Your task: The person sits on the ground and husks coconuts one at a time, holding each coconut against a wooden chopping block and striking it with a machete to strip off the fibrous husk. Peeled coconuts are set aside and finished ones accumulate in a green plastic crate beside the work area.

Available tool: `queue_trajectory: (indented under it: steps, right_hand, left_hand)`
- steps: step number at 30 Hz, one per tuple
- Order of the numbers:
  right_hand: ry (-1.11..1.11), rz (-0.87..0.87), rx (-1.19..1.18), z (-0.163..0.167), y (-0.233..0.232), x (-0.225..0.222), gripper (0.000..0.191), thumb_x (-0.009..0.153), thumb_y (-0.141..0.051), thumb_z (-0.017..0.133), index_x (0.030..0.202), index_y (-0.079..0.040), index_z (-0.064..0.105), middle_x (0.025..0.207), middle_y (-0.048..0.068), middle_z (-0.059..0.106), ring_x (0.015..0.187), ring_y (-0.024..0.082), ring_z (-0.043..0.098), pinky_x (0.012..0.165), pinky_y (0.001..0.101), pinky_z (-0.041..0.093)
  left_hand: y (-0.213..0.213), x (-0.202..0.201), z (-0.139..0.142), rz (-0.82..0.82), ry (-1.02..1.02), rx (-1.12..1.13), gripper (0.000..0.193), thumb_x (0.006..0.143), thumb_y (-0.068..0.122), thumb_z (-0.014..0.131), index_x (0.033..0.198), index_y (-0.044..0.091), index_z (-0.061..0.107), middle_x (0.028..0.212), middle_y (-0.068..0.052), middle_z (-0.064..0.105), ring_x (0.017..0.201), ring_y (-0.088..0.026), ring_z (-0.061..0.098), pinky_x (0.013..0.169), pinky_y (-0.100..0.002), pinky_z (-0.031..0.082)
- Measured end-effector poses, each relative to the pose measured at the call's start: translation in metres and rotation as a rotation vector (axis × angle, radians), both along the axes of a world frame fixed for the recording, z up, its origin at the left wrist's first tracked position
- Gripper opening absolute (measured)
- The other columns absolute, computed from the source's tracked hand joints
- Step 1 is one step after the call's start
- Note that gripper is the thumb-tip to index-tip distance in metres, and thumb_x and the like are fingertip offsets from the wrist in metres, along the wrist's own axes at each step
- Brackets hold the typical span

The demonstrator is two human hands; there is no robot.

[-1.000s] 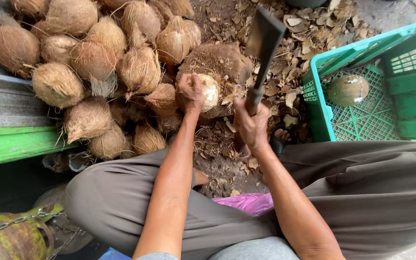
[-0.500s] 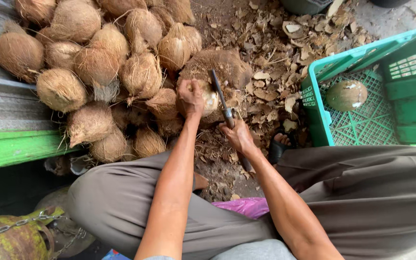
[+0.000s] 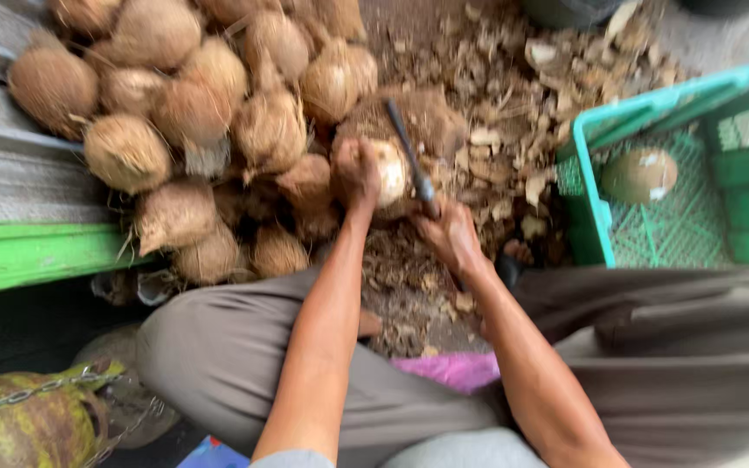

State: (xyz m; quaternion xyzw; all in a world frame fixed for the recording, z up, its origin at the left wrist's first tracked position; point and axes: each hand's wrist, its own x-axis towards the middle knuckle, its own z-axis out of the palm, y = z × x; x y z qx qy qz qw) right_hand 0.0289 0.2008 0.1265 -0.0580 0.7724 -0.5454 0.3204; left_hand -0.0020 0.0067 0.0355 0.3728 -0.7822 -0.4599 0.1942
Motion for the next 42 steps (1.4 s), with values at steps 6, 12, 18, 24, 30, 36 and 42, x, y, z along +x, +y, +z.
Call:
queue_trajectory:
  steps: [6, 12, 18, 24, 30, 36, 42]
  right_hand:
    - [0.128, -0.033, 0.081, -0.038, 0.008, 0.005, 0.018, 0.1, -0.022, 0.066, 0.089, -0.009, 0.063, 0.063, 0.005, 0.049, 0.054, 0.015, 0.044, 0.05, 0.0382, 0.04]
    - [-0.021, 0.125, 0.369, -0.059, 0.003, -0.004, 0.037, 0.096, -0.033, 0.074, 0.081, -0.003, 0.059, 0.063, 0.007, 0.056, 0.053, 0.015, 0.049, 0.051, 0.0352, 0.042]
    - [-0.246, -0.031, 0.185, -0.015, 0.018, -0.018, 0.034, 0.098, -0.031, 0.067, 0.077, -0.01, 0.05, 0.059, 0.004, 0.055, 0.043, 0.016, 0.05, 0.04, 0.0334, 0.045]
    - [-0.177, -0.108, 0.096, 0.006, 0.017, -0.023, 0.031, 0.097, -0.029, 0.067, 0.077, -0.011, 0.051, 0.059, 0.001, 0.055, 0.045, 0.013, 0.051, 0.04, 0.0314, 0.045]
    - [-0.188, -0.089, 0.124, -0.011, 0.014, -0.006, 0.034, 0.099, -0.033, 0.064, 0.077, -0.01, 0.052, 0.06, 0.002, 0.054, 0.046, 0.013, 0.049, 0.041, 0.0332, 0.043]
    - [-0.123, -0.008, 0.217, -0.023, 0.003, 0.014, 0.034, 0.097, -0.04, 0.066, 0.077, -0.013, 0.059, 0.062, 0.002, 0.058, 0.05, 0.015, 0.052, 0.05, 0.037, 0.047]
    - [-0.121, -0.096, 0.069, -0.022, 0.011, 0.001, 0.04, 0.095, -0.044, 0.066, 0.075, -0.012, 0.053, 0.06, 0.0, 0.058, 0.049, 0.012, 0.054, 0.049, 0.0355, 0.051]
  left_hand:
    - [-0.003, -0.006, -0.014, 0.06, 0.156, 0.184, 0.036, 0.105, 0.032, 0.059, 0.084, 0.002, 0.058, 0.078, -0.01, 0.067, 0.074, -0.026, 0.064, 0.067, -0.04, 0.051]
    - [0.0, -0.001, -0.016, 0.107, 0.122, 0.308, 0.038, 0.095, 0.05, 0.054, 0.087, 0.013, 0.061, 0.086, -0.003, 0.07, 0.074, -0.021, 0.074, 0.065, -0.041, 0.058]
    - [-0.009, -0.008, -0.002, -0.041, -0.095, -0.118, 0.074, 0.073, 0.069, 0.078, 0.109, 0.006, 0.063, 0.104, -0.014, 0.066, 0.09, -0.025, 0.065, 0.07, -0.043, 0.055]
    - [-0.012, 0.009, 0.019, 0.152, 0.071, 0.431, 0.077, 0.06, 0.057, 0.079, 0.121, 0.014, 0.06, 0.114, -0.011, 0.067, 0.099, -0.025, 0.07, 0.079, -0.041, 0.063]
    - [-0.01, 0.012, 0.003, -0.036, -0.11, -0.014, 0.047, 0.075, 0.053, 0.065, 0.1, 0.013, 0.064, 0.102, -0.008, 0.067, 0.091, -0.022, 0.063, 0.074, -0.039, 0.049]
    - [0.012, 0.002, -0.017, 0.224, -0.007, -0.381, 0.05, 0.078, 0.058, 0.067, 0.094, 0.01, 0.063, 0.102, -0.013, 0.062, 0.085, -0.025, 0.059, 0.073, -0.044, 0.047]
    - [0.01, 0.011, -0.015, 0.155, -0.105, -0.122, 0.053, 0.089, 0.062, 0.06, 0.112, 0.016, 0.073, 0.099, -0.007, 0.074, 0.088, -0.022, 0.07, 0.079, -0.037, 0.054]
